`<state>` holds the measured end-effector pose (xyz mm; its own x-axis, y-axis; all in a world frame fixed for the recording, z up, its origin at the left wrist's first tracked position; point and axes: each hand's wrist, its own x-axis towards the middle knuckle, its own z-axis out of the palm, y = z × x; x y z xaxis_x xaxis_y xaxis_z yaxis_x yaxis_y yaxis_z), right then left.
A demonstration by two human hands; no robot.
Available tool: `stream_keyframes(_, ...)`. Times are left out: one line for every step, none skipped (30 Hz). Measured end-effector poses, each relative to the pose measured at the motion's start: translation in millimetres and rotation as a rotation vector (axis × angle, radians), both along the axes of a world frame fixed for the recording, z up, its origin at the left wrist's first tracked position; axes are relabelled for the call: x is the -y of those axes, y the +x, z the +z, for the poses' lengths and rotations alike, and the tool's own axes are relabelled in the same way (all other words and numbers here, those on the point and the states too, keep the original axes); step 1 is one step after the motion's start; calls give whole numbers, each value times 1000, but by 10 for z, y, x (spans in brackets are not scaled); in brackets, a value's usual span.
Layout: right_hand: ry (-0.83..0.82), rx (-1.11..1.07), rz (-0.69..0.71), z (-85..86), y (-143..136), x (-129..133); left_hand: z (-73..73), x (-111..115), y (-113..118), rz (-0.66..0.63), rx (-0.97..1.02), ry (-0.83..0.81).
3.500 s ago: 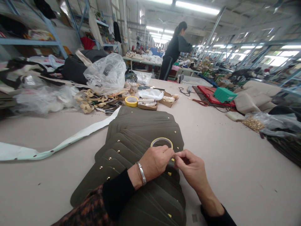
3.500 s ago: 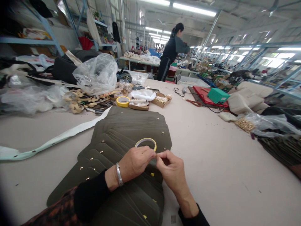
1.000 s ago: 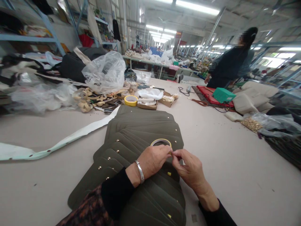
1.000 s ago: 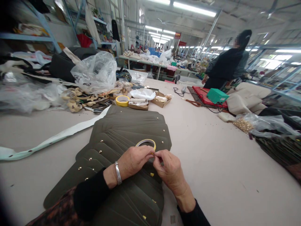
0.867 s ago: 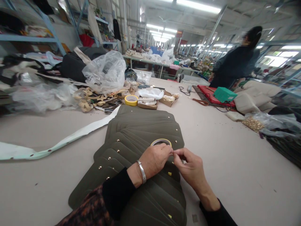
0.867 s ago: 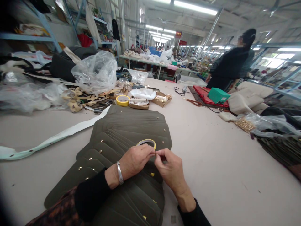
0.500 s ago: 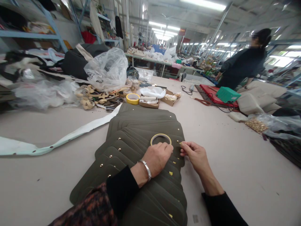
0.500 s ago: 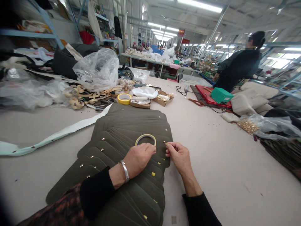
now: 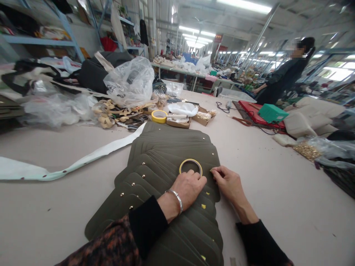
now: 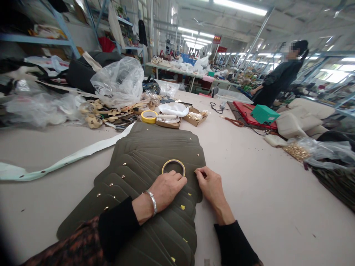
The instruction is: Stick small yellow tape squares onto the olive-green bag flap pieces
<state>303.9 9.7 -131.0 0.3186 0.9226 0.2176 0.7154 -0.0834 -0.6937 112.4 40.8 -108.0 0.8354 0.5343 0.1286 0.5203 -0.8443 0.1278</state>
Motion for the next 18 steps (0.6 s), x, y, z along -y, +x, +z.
stream_keyframes(-22, -62, 2, -9, 19, 13, 3, 0, -1, 0, -2, -4)
stream_keyframes(-41, -116, 9, -17, 36, 25, 4, -1, -2, -1, -4, -8)
stream_keyframes(-54, -145, 17, -24, 49, 35, 4, -1, -3, -2, -5, -11)
stream_keyframes(-57, -141, 26, -29, 56, 42, 1, -1, -4, -1, -4, -12)
stream_keyframes(-49, -106, 36, -31, 55, 45, -3, 0, -4, 1, -2, -11)
stream_keyframes(-31, -51, 44, -30, 46, 42, -8, 0, -4, 1, 2, -9)
stream_keyframes(-8, 11, 51, -28, 31, 34, -13, 1, -3, 1, 5, -7)
stream_keyframes(16, 73, 53, -25, 11, 21, -18, 1, -1, 2, 8, -4)
stream_keyframes(35, 128, 53, -21, -10, 4, -22, 2, 0, 2, 10, 0)
stream_keyframes(43, 173, 47, -17, -30, -14, -25, 2, 2, 2, 11, 3)
stream_keyframes(40, 206, 37, -13, -45, -32, -27, 2, 3, 2, 12, 5)
stream_keyframes(30, 230, 25, -9, -52, -48, -28, 2, 3, 2, 11, 7)
stream_keyframes(16, 242, 13, -4, -52, -57, -29, 3, 3, 1, 11, 9)
stream_keyframes(2, 242, -1, 2, -42, -59, -31, 2, 2, 0, 10, 10)
stream_keyframes(-10, 231, -19, 8, -26, -52, -33, 1, 1, -1, 11, 13)
stream_keyframes(-13, 212, -41, 13, -5, -36, -35, -1, 0, -3, 13, 15)
stream_keyframes(-3, 196, -58, 18, 18, -12, -37, -5, -1, -6, 16, 18)
stream_keyframes(25, 194, -60, 21, 40, 17, -40, -10, 0, -10, 20, 22)
